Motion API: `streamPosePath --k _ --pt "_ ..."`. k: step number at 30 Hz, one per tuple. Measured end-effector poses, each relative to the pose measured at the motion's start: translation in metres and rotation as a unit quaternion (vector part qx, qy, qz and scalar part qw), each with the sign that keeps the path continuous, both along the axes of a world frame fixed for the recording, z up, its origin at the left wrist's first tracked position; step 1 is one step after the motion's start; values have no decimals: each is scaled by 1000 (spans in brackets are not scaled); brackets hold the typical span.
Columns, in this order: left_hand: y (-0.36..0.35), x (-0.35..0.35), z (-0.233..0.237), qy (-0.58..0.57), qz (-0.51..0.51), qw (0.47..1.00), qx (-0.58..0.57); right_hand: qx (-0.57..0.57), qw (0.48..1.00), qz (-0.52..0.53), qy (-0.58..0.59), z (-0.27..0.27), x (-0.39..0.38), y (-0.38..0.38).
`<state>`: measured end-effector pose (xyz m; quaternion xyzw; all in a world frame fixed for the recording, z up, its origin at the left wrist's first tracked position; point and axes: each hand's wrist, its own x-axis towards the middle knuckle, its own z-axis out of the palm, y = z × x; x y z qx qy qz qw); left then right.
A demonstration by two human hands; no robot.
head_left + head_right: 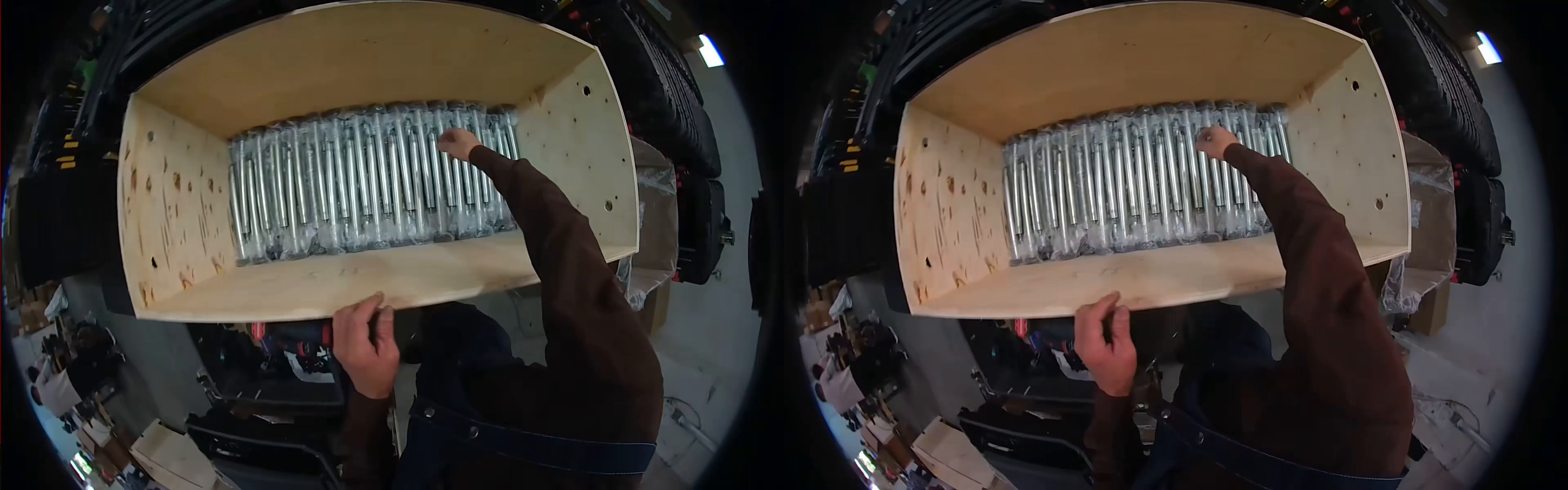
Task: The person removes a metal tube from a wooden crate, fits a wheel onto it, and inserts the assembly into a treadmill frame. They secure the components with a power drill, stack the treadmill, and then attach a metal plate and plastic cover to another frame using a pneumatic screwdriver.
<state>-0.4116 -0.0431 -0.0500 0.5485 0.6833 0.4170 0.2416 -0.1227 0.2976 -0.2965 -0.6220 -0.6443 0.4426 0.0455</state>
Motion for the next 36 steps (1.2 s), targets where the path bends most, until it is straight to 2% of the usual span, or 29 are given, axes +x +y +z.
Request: streamPosePath --k 2,3,4,6,7,8,9,10,12,13,15,16,18,19,21,22,23,25,26,28,29,30,32,34,36 --pt "33 23 -11 24 -85 996 -4 7 971 1 -238 -64 71 -2" --pt "39 36 -25 42 -125 991 -4 -52 953 -11 -297 -89 99 -10" --pt "45 47 -32 32 -137 990 -13 -56 950 -22 -305 -126 133 -26" --pt "52 65 -37 65 -230 969 -54 -177 948 -77 -251 -142 162 -58" --pt "57 68 -36 58 -238 967 -62 -161 948 -69 -267 -151 171 -75" --pt "62 70 -32 90 -260 953 -126 -145 947 -59 -281 -162 181 -87" --pt "63 71 -33 124 -283 932 -190 -196 939 -96 -266 -181 191 -93" --pt "55 73 -39 127 -269 942 -157 -208 936 -102 -267 -197 198 -99" --pt "53 78 -49 142 -251 951 -115 -210 928 -254 -176 -228 205 -108" --pt "54 80 -51 153 -252 947 -127 -219 924 -260 -176 -244 207 -111" --pt "61 86 -53 170 -259 938 -154 -98 929 -332 -133 -283 208 -117" --pt "66 90 -55 175 -263 934 -167 -106 926 -336 -132 -301 202 -116" --pt "79 92 -60 182 -270 927 -185 -80 888 -449 -56 -327 185 -111" --pt "84 92 -62 187 -272 924 -191 -82 885 -456 -50 -331 179 -112" --pt "91 91 -68 193 -279 920 -195 -32 880 -439 -177 -344 164 -111" --pt "92 90 -70 197 -280 919 -196 -45 880 -440 -172 -351 171 -115" --pt "94 89 -72 199 -281 919 -194 -38 879 -445 -165 -337 171 -109" --pt "96 89 -75 200 -277 920 -192 25 910 -361 -200 -294 167 -93" --pt "96 88 -75 201 -276 920 -193 25 912 -361 -195 -294 167 -95" --pt "94 86 -75 203 -274 921 -188 -62 928 -309 -201 -302 162 -90" --pt "92 85 -74 205 -271 922 -185 -21 906 -383 -181 -296 147 -89" --pt "91 83 -73 204 -269 924 -181 -10 909 -380 -173 -284 137 -87" --pt "80 83 -68 204 -257 930 -165 10 877 -428 -219 -249 116 -81" --pt "71 83 -63 201 -249 936 -144 -7 889 -401 -222 -221 118 -78" --pt "61 86 -60 198 -234 944 -125 48 893 -401 -198 -184 119 -94"
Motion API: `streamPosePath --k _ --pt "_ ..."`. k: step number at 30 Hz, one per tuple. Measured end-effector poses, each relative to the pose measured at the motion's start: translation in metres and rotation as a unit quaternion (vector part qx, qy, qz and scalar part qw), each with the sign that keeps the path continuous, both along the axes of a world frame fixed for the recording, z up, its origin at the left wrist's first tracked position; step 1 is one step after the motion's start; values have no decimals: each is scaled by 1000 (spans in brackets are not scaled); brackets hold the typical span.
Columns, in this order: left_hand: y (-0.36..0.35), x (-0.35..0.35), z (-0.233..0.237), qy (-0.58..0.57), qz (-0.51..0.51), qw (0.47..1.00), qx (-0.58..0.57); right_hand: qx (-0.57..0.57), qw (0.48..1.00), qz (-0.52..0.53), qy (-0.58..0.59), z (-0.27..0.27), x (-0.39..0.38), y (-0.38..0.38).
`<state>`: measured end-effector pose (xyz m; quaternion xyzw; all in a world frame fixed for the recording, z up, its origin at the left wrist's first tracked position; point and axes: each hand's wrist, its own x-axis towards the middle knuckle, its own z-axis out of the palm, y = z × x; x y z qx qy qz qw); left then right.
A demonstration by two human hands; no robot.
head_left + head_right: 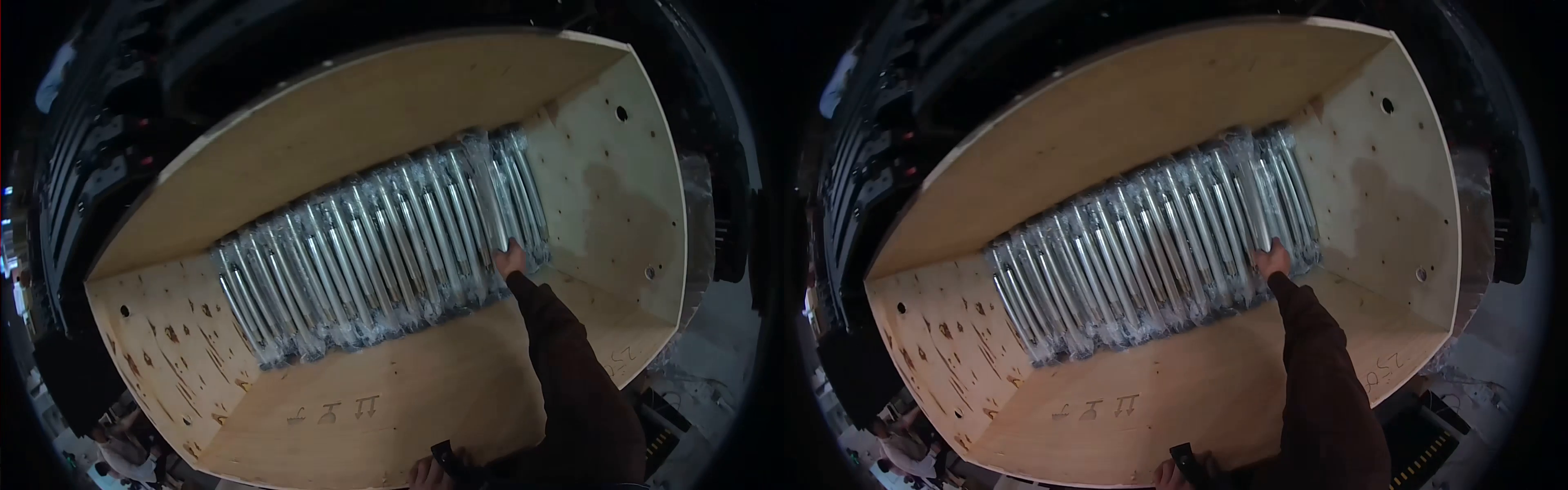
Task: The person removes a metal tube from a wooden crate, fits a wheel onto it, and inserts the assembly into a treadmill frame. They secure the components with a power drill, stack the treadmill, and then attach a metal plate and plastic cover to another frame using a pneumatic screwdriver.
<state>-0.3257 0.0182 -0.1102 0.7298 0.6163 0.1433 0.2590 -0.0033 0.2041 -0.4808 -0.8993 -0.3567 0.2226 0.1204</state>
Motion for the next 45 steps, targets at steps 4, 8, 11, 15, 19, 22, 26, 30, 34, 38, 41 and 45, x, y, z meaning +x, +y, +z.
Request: streamPosePath --k 4,8,11,15,19,22,26,30,34,38,41,45 --pt "-9 3 9 -14 24 999 41 0 983 135 121 94 2 -20" --pt "-5 -2 19 -12 99 992 83 -54 907 242 340 235 -64 3" --pt "21 -21 26 -333 238 912 -25 -88 831 304 457 329 -139 -10" --pt "88 -98 60 -593 303 741 87 -101 706 392 580 399 -238 -71" --pt "39 -145 146 -563 345 736 148 -15 575 603 553 400 -296 -105" --pt "-39 -159 143 -541 351 750 147 172 583 562 561 470 -327 -90" --pt "-138 -139 125 -517 354 779 31 315 541 663 411 546 -333 -98" --pt "-212 -101 85 -550 270 786 -85 373 496 711 330 512 -287 -124" --pt "-263 -64 74 -503 196 825 -166 308 719 347 517 479 -173 -127" --pt "-304 -63 7 -393 145 901 -114 487 761 21 428 462 21 -117" --pt "-317 -48 12 -396 185 896 -78 575 586 -221 527 431 146 -128" --pt "-338 -51 20 -432 218 864 -137 440 720 -42 535 426 115 -172"
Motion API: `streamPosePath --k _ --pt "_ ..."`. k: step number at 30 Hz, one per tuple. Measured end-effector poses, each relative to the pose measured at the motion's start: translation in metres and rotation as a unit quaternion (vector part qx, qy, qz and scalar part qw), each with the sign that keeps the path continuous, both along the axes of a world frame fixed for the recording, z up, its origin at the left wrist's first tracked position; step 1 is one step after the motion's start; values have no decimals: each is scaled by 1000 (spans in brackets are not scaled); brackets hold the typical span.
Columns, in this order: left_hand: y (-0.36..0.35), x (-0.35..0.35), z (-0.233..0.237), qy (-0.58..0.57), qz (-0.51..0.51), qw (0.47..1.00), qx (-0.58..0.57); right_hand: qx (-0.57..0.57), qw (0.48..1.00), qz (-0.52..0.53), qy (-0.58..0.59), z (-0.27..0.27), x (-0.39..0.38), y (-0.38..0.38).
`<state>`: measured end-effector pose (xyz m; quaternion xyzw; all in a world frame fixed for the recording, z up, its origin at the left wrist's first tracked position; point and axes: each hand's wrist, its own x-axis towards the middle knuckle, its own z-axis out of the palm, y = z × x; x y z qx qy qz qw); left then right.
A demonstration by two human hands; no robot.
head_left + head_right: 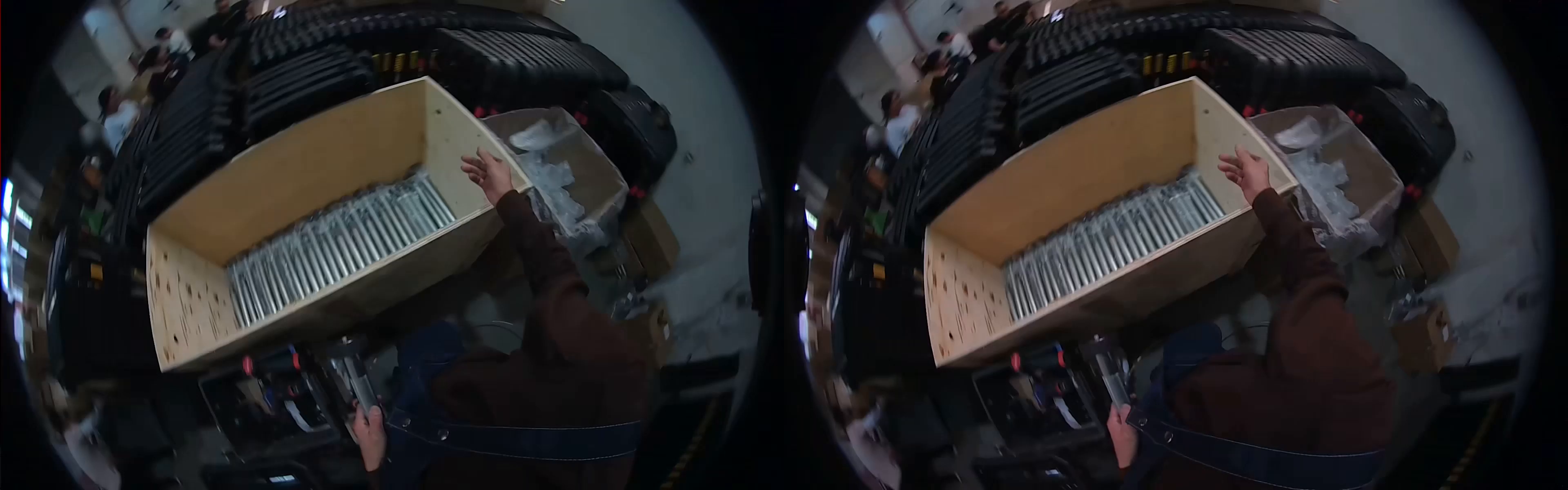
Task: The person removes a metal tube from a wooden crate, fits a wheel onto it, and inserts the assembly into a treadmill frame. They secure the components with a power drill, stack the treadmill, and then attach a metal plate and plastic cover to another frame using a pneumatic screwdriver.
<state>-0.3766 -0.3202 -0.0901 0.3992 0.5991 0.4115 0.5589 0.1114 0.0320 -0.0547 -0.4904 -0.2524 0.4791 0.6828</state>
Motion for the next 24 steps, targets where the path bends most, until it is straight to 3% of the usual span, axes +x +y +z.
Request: streamPosePath --k 3,5,7,9,10,11,13,16,18,19,21,23,24 --pt "-13 -7 19 -5 -34 998 -46 -57 961 257 -83 7 -154 -32" --pt "-16 -4 31 -12 -8 999 -37 -40 871 476 -116 2 -262 -68" --pt "-29 -4 31 -52 18 998 -34 20 779 622 -78 25 -350 -130" --pt "-42 -5 44 -94 108 989 -45 171 665 708 -166 31 -403 -149" --pt "-43 -8 52 -141 147 978 -45 141 639 750 -91 32 -428 -156" --pt "-44 -12 61 -144 168 974 -43 117 586 801 -39 29 -450 -159" --pt "-43 -28 77 -271 257 925 -70 85 486 870 21 22 -492 -172" --pt "-42 -44 61 -265 395 879 -28 15 310 947 83 11 -562 -185" --pt "-47 -52 58 -270 441 856 -4 -193 209 958 21 -25 -622 -183" --pt "-51 -52 57 -273 476 836 16 -178 210 959 -70 -59 -657 -186" --pt "-62 -50 54 -282 520 805 40 -90 315 915 -237 -181 -722 -190" --pt "-70 -43 54 -286 562 774 60 -20 419 849 -323 -240 -775 -186" --pt "-73 -42 53 -273 585 761 60 -22 411 853 -321 -252 -799 -183"
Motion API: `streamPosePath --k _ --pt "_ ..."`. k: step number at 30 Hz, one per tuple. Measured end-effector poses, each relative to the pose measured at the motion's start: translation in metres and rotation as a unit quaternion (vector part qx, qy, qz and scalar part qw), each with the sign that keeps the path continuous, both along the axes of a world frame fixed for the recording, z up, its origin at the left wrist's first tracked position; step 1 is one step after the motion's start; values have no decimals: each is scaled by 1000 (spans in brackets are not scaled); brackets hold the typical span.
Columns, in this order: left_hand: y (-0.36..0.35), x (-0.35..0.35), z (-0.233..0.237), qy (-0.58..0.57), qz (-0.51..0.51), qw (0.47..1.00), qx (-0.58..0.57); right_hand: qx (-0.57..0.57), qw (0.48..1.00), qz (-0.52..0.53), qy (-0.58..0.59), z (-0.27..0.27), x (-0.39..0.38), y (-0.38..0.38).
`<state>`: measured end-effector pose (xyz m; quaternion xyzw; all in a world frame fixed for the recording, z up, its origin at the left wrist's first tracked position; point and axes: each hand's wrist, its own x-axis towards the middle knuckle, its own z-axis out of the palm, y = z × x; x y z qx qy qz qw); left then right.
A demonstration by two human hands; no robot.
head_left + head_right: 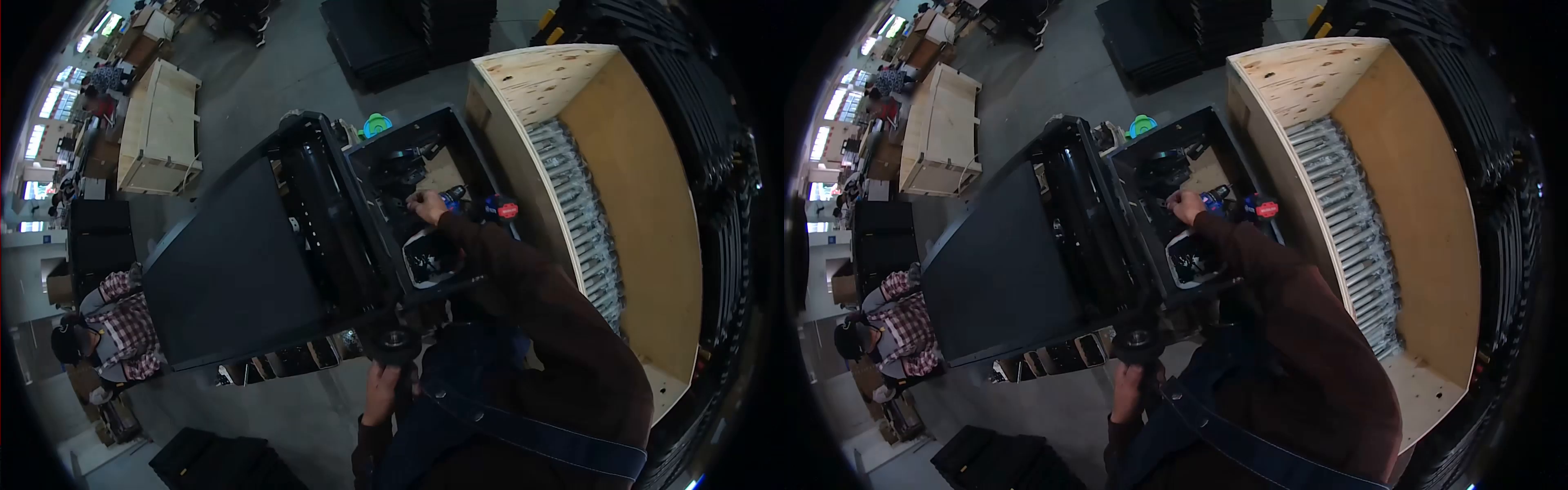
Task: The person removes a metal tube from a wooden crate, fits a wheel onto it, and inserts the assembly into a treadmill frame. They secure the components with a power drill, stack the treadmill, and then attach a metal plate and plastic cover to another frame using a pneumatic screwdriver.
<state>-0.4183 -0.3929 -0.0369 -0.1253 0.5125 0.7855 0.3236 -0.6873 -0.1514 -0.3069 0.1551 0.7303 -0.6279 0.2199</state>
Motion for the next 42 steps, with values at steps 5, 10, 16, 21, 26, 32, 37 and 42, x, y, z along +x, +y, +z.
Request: streamPosePath --k 5,10,16,21,26,32,37,42 --pt "1 24 0 -95 165 971 -142 370 894 83 237 -42 -83 -2" --pt "-1 41 -26 -142 173 973 -52 444 866 161 165 -56 -120 -1" --pt "13 -4 -7 -56 106 990 -69 435 833 158 304 9 -98 23" --pt "36 -48 4 8 84 991 -105 218 955 75 189 96 -48 39" --pt "31 -62 -13 47 4 999 -26 -106 987 85 87 180 52 26" --pt "19 -58 -24 76 -81 994 11 -196 955 214 59 250 129 7" --pt "10 -39 -21 119 -60 991 18 -160 954 240 88 266 149 -2" --pt "6 -25 -40 154 -79 981 -87 1 862 363 353 307 168 -36"
